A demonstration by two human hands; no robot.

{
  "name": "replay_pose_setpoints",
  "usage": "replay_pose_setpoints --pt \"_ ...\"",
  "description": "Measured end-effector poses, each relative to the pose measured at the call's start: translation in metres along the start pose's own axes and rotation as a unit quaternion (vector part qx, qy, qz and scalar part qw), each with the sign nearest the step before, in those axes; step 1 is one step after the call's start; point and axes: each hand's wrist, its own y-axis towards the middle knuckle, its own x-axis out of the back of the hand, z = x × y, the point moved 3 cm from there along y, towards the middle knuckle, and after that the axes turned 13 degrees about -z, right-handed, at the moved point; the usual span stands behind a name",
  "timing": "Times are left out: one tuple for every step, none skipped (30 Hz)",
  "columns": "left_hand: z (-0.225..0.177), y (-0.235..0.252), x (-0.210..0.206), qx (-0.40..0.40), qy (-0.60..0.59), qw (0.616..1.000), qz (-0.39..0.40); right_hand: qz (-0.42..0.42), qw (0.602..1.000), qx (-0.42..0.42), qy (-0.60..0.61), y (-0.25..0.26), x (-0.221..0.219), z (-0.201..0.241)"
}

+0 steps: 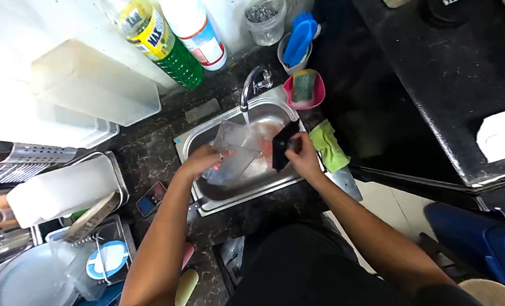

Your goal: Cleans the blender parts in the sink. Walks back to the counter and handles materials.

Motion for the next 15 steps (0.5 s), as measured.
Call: replay_pose_setpoints --pt "0.024 0.002 -0.011 0.013 -0.05 0.999 -0.016 -0.008 1.0 0.003 0.017 -0.008 0.012 0.005" --pt "0.038 0.008 -0.023 0.026 -0.084 0.996 -0.035 -0.018 0.999 0.01 0.029 -0.013 0.025 0.013" --pt "0.042 0.017 -0.036 0.028 -0.105 0.992 -0.06 -0.025 0.999 0.019 0.033 -0.016 0.037 0.022" --pt "0.04 0.026 -0.048 0.016 -0.116 0.989 -0.09 -0.036 0.998 0.032 0.033 -0.019 0.048 0.031" --pt "0.034 0.033 -0.061 -0.003 -0.128 0.985 -0.116 -0.047 0.997 0.045 0.031 -0.022 0.057 0.038" --pt "0.028 0.036 -0.074 -0.023 -0.149 0.98 -0.127 -0.055 0.996 0.054 0.034 -0.026 0.063 0.045" --pt "0.024 0.036 -0.086 -0.046 -0.178 0.975 -0.125 -0.059 0.995 0.062 0.045 -0.03 0.067 0.052" --pt "0.023 0.036 -0.096 -0.071 -0.213 0.967 -0.123 -0.061 0.994 0.073 0.062 -0.032 0.07 0.058" --pt "0.024 0.033 -0.103 -0.084 -0.248 0.957 -0.121 -0.06 0.992 0.078 0.079 -0.035 0.072 0.064" --pt "0.029 0.027 -0.104 -0.086 -0.276 0.949 -0.123 -0.057 0.991 0.083 0.089 -0.038 0.074 0.069" --pt "0.038 0.022 -0.101 -0.076 -0.296 0.944 -0.128 -0.056 0.99 0.085 0.092 -0.042 0.077 0.074" --pt "0.048 0.021 -0.095 -0.063 -0.308 0.939 -0.137 -0.056 0.99 0.088 0.095 -0.046 0.08 0.078" --pt "0.055 0.025 -0.09 -0.055 -0.311 0.937 -0.149 -0.055 0.99 0.092 0.095 -0.05 0.083 0.082" --pt "0.061 0.03 -0.089 -0.056 -0.299 0.94 -0.154 -0.054 0.99 0.094 0.091 -0.056 0.085 0.085" --pt "0.061 0.035 -0.091 -0.067 -0.279 0.945 -0.154 -0.053 0.99 0.095 0.086 -0.061 0.086 0.087"
